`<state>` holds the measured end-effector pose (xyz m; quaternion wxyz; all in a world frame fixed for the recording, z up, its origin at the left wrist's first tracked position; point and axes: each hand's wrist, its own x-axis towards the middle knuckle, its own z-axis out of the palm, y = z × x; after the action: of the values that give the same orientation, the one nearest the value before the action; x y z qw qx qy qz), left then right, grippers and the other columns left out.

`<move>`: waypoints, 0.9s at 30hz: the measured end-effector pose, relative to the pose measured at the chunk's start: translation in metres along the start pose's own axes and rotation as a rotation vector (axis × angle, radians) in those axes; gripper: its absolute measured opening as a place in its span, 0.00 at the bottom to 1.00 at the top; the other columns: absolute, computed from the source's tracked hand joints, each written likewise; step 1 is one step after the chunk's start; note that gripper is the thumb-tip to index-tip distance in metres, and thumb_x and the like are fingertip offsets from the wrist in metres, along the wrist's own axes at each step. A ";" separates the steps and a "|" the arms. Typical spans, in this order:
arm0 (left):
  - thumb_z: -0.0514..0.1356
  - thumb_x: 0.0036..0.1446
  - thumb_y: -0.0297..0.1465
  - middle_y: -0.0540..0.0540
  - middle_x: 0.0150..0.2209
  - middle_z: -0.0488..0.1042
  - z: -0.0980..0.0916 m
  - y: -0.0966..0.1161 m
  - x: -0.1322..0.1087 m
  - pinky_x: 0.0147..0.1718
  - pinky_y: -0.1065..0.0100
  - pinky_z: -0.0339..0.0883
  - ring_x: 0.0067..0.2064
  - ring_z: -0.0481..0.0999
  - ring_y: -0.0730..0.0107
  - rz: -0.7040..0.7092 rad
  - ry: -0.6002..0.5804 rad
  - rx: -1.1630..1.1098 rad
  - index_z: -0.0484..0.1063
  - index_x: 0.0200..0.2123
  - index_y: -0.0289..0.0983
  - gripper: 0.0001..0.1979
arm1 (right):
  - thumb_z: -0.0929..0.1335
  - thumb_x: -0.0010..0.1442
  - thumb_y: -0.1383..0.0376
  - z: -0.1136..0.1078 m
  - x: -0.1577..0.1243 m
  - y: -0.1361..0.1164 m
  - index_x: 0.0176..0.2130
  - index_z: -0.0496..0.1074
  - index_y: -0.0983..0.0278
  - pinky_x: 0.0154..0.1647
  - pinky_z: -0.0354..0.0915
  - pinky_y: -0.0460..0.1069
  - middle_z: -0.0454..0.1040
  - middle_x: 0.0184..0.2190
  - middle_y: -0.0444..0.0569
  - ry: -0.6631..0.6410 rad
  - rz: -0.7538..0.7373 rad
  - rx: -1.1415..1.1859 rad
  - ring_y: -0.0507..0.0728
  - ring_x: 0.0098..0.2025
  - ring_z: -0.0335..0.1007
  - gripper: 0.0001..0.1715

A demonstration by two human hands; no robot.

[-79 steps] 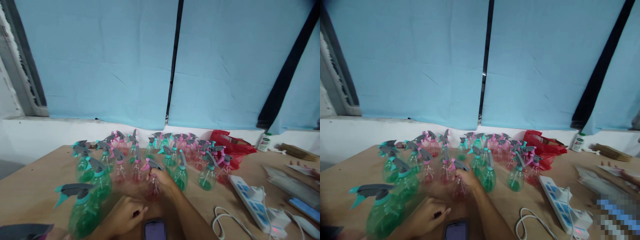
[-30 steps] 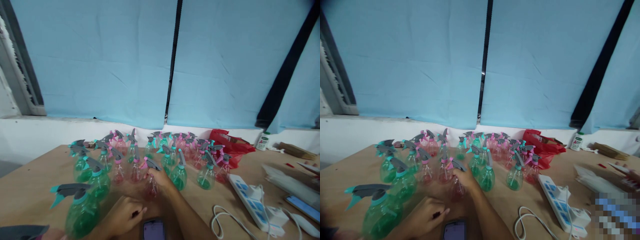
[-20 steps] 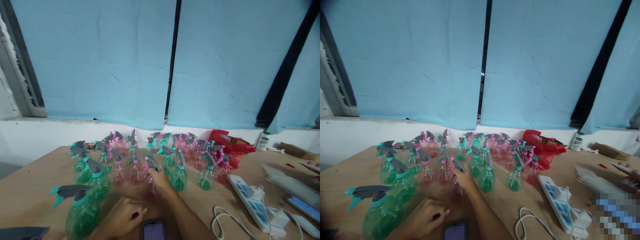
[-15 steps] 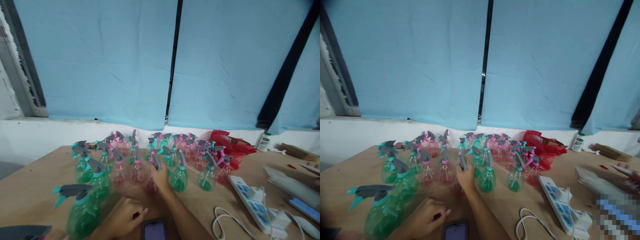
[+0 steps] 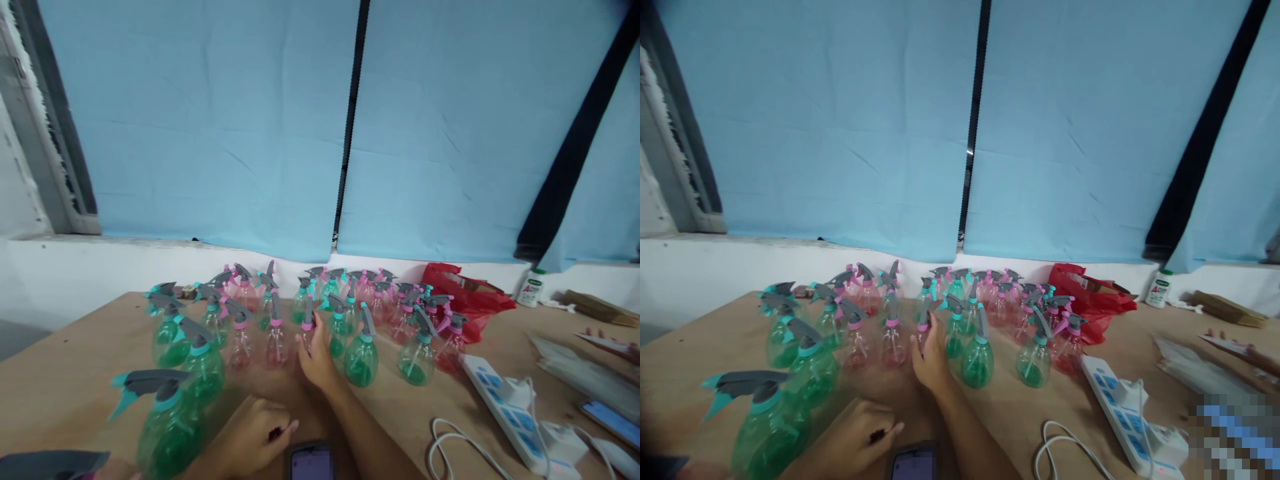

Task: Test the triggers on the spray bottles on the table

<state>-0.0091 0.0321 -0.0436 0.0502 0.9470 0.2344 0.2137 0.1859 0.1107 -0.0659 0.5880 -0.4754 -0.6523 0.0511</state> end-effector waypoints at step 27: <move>0.54 0.72 0.31 0.54 0.20 0.66 -0.001 0.001 0.002 0.25 0.64 0.46 0.23 0.65 0.75 0.024 0.006 0.020 0.59 0.22 0.37 0.22 | 0.62 0.62 0.71 -0.049 0.048 -0.030 0.64 0.62 0.63 0.70 0.56 0.63 0.65 0.62 0.60 0.261 0.038 -0.101 0.64 0.68 0.58 0.32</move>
<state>-0.0078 0.0322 -0.0417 0.0373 0.9495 0.2254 0.2150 0.2160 0.1032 0.0027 0.6422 -0.5194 -0.5628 -0.0329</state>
